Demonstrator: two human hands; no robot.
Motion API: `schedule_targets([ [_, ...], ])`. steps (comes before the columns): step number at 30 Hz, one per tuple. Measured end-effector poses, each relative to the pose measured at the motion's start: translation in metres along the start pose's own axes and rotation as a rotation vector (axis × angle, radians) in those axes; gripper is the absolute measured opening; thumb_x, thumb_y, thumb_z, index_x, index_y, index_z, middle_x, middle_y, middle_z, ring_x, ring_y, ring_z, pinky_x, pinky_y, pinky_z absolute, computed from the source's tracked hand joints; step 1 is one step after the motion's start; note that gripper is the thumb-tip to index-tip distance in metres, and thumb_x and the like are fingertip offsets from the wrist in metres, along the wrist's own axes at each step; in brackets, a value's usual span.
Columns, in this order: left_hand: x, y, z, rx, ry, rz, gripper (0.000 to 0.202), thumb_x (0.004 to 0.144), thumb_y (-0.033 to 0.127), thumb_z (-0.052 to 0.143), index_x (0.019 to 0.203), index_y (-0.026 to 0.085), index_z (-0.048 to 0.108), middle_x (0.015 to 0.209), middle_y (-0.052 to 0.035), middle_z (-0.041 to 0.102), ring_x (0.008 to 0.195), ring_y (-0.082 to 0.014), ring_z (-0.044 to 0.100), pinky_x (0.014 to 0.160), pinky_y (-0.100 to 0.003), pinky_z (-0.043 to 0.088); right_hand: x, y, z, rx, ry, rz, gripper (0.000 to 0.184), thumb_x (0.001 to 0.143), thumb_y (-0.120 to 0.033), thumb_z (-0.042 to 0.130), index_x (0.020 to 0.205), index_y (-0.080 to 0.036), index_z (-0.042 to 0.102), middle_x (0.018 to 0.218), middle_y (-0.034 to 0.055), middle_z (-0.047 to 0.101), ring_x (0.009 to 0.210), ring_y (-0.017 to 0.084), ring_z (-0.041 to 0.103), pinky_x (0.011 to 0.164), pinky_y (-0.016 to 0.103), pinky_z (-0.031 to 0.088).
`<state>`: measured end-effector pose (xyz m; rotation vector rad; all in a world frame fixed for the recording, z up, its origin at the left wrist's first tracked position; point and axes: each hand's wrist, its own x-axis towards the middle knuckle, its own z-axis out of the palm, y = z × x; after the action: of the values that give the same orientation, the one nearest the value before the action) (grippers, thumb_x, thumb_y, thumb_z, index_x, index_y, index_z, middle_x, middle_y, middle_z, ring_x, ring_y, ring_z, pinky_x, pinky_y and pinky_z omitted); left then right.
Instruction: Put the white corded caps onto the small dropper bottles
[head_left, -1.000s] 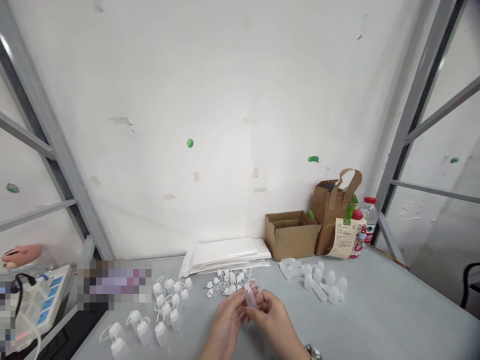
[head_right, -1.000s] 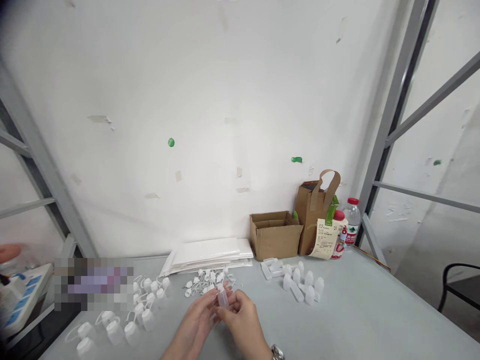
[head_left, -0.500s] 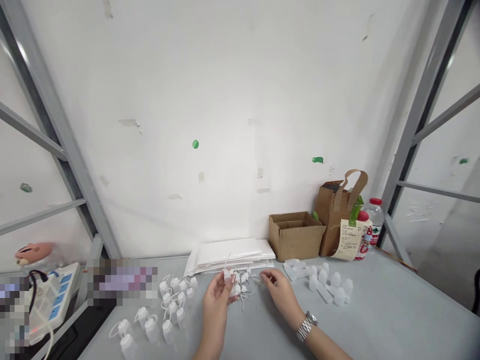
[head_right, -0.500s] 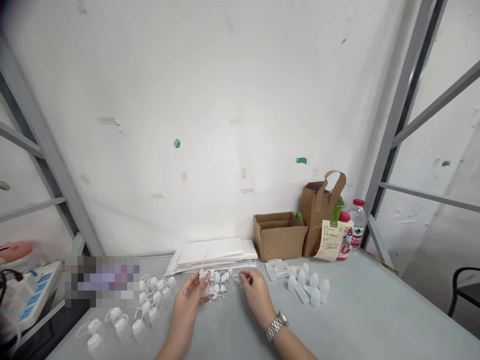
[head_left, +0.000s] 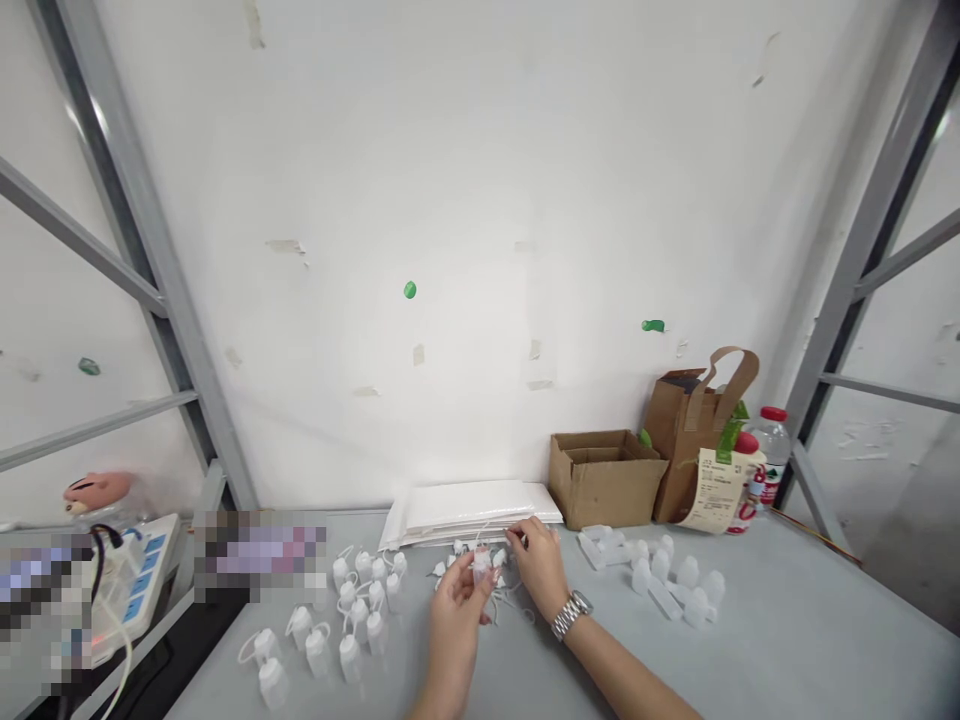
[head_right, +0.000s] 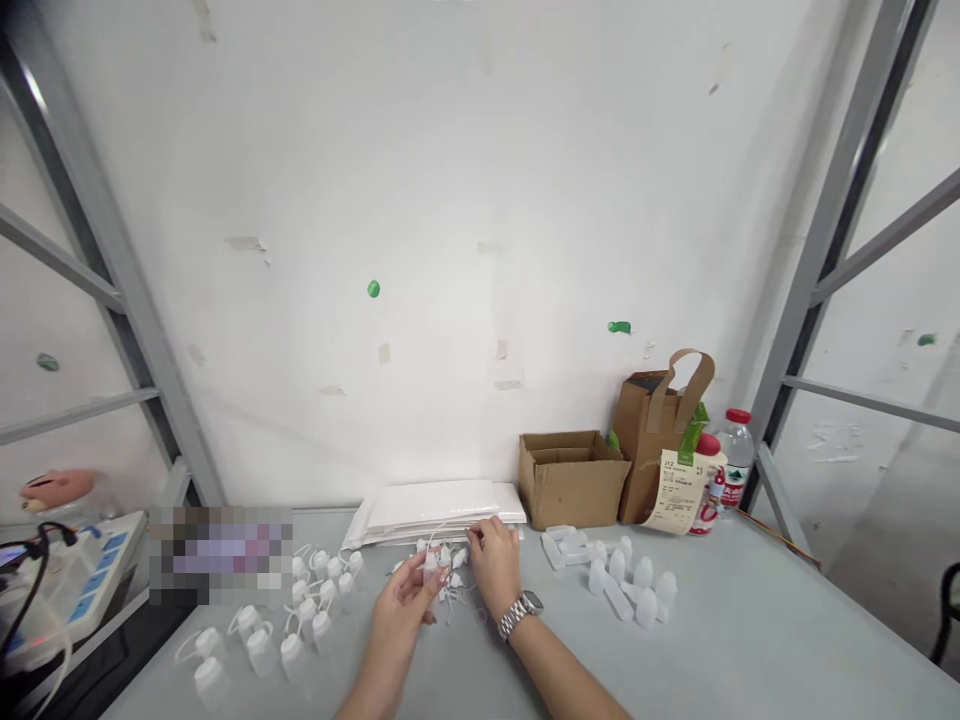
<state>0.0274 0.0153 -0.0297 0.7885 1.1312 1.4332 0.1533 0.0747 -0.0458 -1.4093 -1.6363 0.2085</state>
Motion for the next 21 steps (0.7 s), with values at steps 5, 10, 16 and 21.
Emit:
schedule_targets([
  [5,-0.006,-0.008,0.004,0.169,-0.023,0.112,0.049,0.054,0.045,0.075,0.091,0.019,0.056,0.062,-0.0013,0.064,0.06,-0.0184,0.059,0.039,-0.02,0.032,-0.013,-0.01,-0.038,0.521,-0.01,0.149,0.035,0.073,-0.053,0.061,0.066,-0.018,0.063,0.072,0.005,0.064,0.069,0.019,0.058,0.065,0.03,0.046],
  [10,-0.013,-0.018,0.009,0.248,-0.075,0.126,0.045,0.056,0.038,0.074,0.091,0.021,0.052,0.068,-0.0033,0.066,0.07,-0.0222,0.061,0.044,-0.022,0.034,-0.029,-0.02,-0.054,0.838,-0.117,0.372,0.034,0.06,-0.051,0.073,0.065,-0.019,0.066,0.07,0.0039,0.068,0.071,0.021,0.061,0.07,0.032,0.048],
  [16,-0.018,-0.014,0.011,0.297,-0.094,0.111,0.048,0.053,0.028,0.075,0.093,0.022,0.049,0.07,-0.0025,0.067,0.075,-0.023,0.061,0.054,-0.026,0.039,-0.034,-0.024,-0.051,0.771,-0.17,0.35,0.035,0.059,-0.052,0.072,0.06,-0.018,0.064,0.062,0.0027,0.067,0.065,0.02,0.06,0.066,0.032,0.047],
  [21,-0.023,-0.004,0.01,0.395,-0.062,0.109,0.049,0.057,0.025,0.071,0.102,0.021,0.051,0.077,-0.0016,0.069,0.056,-0.0179,0.057,0.061,-0.029,0.04,-0.03,-0.027,-0.063,0.661,-0.261,0.22,0.025,0.067,-0.043,0.069,0.063,-0.019,0.067,0.068,0.0033,0.069,0.071,0.02,0.061,0.071,0.032,0.047],
])
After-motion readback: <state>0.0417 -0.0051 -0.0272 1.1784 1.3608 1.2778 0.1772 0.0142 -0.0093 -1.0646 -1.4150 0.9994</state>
